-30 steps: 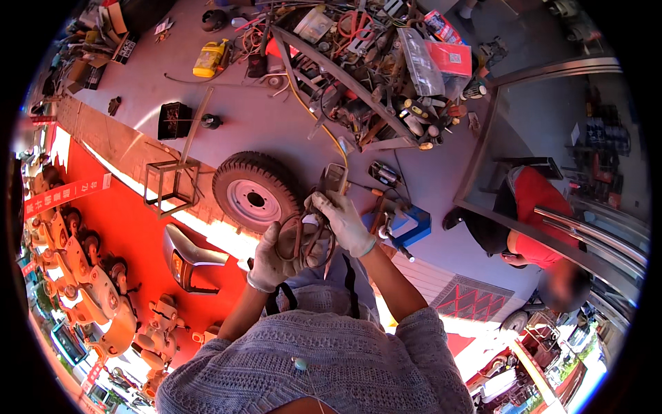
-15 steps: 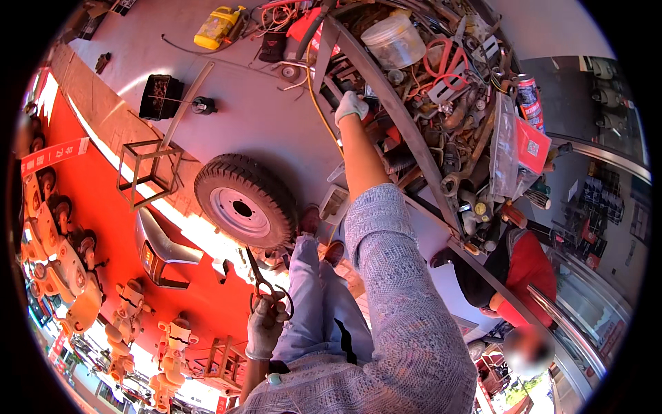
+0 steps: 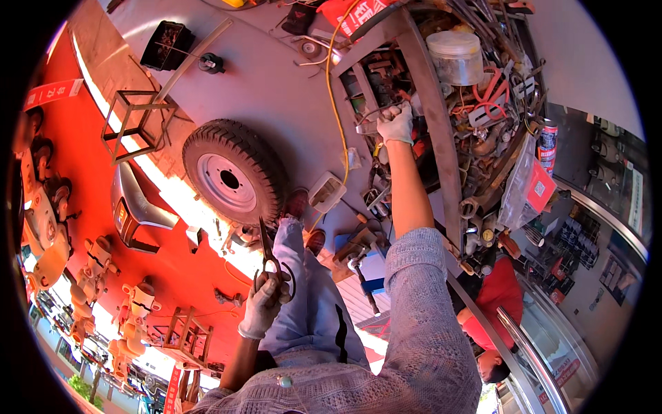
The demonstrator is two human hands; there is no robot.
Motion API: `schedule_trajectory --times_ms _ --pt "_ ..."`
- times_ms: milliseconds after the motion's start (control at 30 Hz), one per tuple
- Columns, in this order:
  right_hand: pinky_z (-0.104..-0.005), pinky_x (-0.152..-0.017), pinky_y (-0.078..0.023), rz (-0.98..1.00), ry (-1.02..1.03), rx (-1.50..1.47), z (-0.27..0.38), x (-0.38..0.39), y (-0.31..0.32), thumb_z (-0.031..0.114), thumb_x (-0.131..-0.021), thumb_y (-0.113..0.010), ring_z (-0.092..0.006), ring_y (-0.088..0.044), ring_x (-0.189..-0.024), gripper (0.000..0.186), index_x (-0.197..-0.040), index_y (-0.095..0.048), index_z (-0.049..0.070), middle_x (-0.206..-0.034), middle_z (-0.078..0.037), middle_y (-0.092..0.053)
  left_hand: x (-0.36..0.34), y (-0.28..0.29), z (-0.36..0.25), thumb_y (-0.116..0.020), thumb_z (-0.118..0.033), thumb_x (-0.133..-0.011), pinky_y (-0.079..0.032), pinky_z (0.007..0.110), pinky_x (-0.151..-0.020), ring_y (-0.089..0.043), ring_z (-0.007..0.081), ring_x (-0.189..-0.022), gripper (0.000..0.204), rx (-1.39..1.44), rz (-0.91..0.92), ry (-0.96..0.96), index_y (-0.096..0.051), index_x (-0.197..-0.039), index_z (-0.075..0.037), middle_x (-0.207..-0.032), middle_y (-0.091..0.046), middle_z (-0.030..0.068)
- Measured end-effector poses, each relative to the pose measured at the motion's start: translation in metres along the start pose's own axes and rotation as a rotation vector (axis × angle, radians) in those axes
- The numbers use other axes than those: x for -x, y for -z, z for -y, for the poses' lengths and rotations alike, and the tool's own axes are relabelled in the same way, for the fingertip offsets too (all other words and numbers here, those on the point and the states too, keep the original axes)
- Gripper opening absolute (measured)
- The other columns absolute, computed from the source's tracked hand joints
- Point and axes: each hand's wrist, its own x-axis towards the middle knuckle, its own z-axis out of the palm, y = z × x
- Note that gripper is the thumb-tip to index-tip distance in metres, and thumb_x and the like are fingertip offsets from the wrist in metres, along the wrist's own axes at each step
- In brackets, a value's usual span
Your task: The person repairs a scooter's handlebar assembly in a workshop. They connect electrical wires, secure components with a hammer and pliers, and adjust the handlebar controls.
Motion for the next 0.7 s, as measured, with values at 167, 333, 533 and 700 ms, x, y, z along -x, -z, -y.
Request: schedule_trajectory --times_ms 167,333,533,700 --pt "-0.0292 -0.056 -0.025 0.057 -0.078 -0.173 0.013 0.055 -0.001 0.035 -0.093 -0.047 -0.0141 -0.02 -0.047 0.046 -0.056 -0.025 0.018 -0.049 0.005 -0.022 -0.116 -0.029 -0.024 -0.056 -0.024 -0.091 -0.038 0.023 -0.064 -0.046 0.0102 -0.071 0.022 -0.229 0.136 -0.143 -0.052 -0.102 -0.006 -0.085 -0.051 0.0018" --pt "-0.0284 -0.052 -0.027 0.281 -0.044 -0.124 0.005 0.03 0.015 0.033 -0.092 -0.053 -0.0131 -0.027 -0.047 0.043 -0.059 -0.032 0.017 -0.05 0.005 -0.03 -0.239 -0.103 -0.046 -0.062 -0.021 -0.09 -0.046 0.024 -0.067 -0.056 0.0096 -0.071 0.024 -0.547 0.114 -0.327 -0.058 -0.104 -0.003 -0.086 -0.06 0.001" --pt "-0.0258 -0.055 -0.04 0.266 -0.005 -0.028 0.0 0.029 0.024 0.025 -0.092 -0.055 -0.0136 -0.045 -0.058 0.023 -0.074 -0.05 0.012 -0.067 -0.001 -0.052 -0.323 -0.178 -0.044 -0.064 -0.035 -0.082 -0.051 0.039 -0.08 -0.064 0.0303 -0.091 0.045 -1.347 -0.117 -0.611 -0.056 -0.114 -0.004 -0.103 -0.064 0.016" --pt "-0.0284 -0.058 -0.049 0.172 0.064 0.058 -0.007 0.039 0.013 0.021 -0.091 -0.056 -0.017 -0.054 -0.06 0.013 -0.093 -0.057 0.008 -0.076 -0.004 -0.061 -0.38 -0.216 -0.035 -0.061 -0.04 -0.08 -0.051 0.043 -0.082 -0.061 0.0367 -0.097 0.045 -1.741 -0.094 -0.78 -0.057 -0.106 -0.003 -0.104 -0.06 0.0218"
